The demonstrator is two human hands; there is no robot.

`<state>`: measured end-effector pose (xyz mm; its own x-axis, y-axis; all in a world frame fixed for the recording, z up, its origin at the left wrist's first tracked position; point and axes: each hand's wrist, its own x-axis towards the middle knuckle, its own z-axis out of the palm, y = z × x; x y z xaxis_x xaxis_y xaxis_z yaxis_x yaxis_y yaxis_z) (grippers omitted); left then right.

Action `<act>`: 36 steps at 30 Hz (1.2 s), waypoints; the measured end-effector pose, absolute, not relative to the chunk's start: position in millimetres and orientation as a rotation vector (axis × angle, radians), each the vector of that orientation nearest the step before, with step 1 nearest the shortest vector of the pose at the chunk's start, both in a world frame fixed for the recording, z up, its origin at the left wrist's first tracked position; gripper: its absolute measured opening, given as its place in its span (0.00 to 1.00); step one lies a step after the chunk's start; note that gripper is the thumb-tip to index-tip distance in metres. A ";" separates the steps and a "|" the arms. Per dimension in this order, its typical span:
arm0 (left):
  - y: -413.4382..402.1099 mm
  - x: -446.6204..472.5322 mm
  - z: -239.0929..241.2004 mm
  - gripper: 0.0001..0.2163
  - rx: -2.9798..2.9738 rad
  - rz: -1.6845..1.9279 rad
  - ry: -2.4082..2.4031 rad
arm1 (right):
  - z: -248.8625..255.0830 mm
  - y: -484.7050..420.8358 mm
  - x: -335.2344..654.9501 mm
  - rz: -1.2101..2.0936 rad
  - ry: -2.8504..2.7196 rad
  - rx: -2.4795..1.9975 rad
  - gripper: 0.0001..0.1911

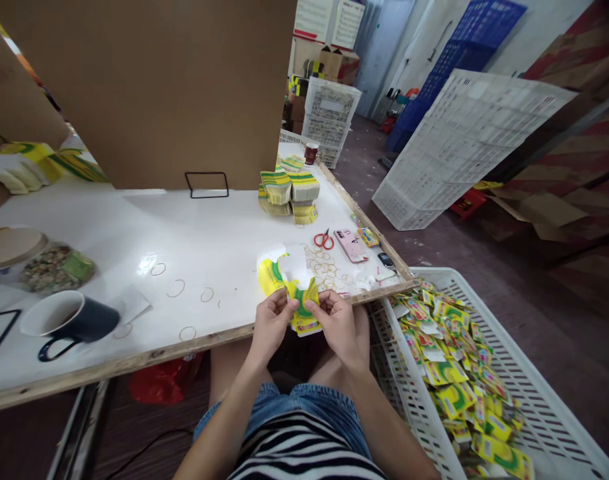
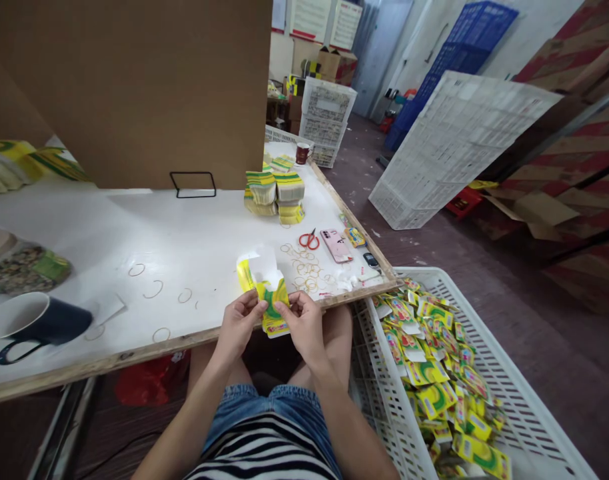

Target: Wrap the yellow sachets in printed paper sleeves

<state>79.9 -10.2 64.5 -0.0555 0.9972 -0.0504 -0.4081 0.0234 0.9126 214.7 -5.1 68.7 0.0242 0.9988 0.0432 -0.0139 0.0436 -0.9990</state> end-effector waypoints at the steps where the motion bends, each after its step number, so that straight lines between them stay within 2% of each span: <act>1: -10.3 80.2 63.7 0.16 0.841 1.412 0.980 | 67.6 -5.5 214.6 1.140 -1.235 -1.185 0.16; 7: -12.1 79.2 61.4 0.12 0.906 1.447 1.066 | 65.2 -8.3 210.8 1.054 -1.307 -1.196 0.14; 9: -14.7 78.3 64.0 0.17 0.935 1.424 1.058 | 69.2 -8.3 212.3 1.029 -1.306 -1.172 0.14; 12: -20.6 75.0 71.5 0.27 1.002 1.361 0.991 | 79.7 -7.5 220.3 1.058 -1.348 -1.093 0.22; 14: -24.4 71.1 77.5 0.30 1.071 1.310 0.913 | 86.9 -6.3 228.8 1.150 -1.409 -1.004 0.25; 16: -27.1 66.8 82.2 0.32 1.129 1.241 0.825 | 92.6 -4.1 237.9 1.256 -1.472 -0.906 0.25; 19: -29.4 62.0 84.0 0.30 1.140 1.124 0.724 | 98.1 0.5 250.1 1.346 -1.582 -0.842 0.19; 22: -31.3 61.9 80.8 0.26 1.089 1.056 0.697 | 102.3 4.5 257.6 1.293 -1.718 -0.886 0.09; 26: -33.0 66.8 78.6 0.23 1.064 1.030 0.694 | 104.4 6.2 258.4 1.105 -1.826 -0.934 0.13; 29: -32.5 70.3 80.3 0.31 1.070 1.073 0.713 | 101.0 5.9 254.7 1.079 -1.705 -0.953 0.09; 31: -31.4 71.8 80.9 0.37 1.063 1.094 0.719 | 98.4 6.2 253.3 1.120 -1.597 -0.968 0.18; 32: -30.8 72.5 80.6 0.37 1.058 1.098 0.723 | 98.0 6.7 253.7 1.121 -1.586 -0.972 0.20; 35: -29.1 74.2 78.4 0.29 1.057 1.107 0.761 | 101.0 9.4 258.6 0.987 -1.710 -0.967 0.15; 36: -28.7 74.9 77.6 0.27 1.065 1.111 0.787 | 103.1 10.2 260.8 0.930 -1.755 -0.963 0.16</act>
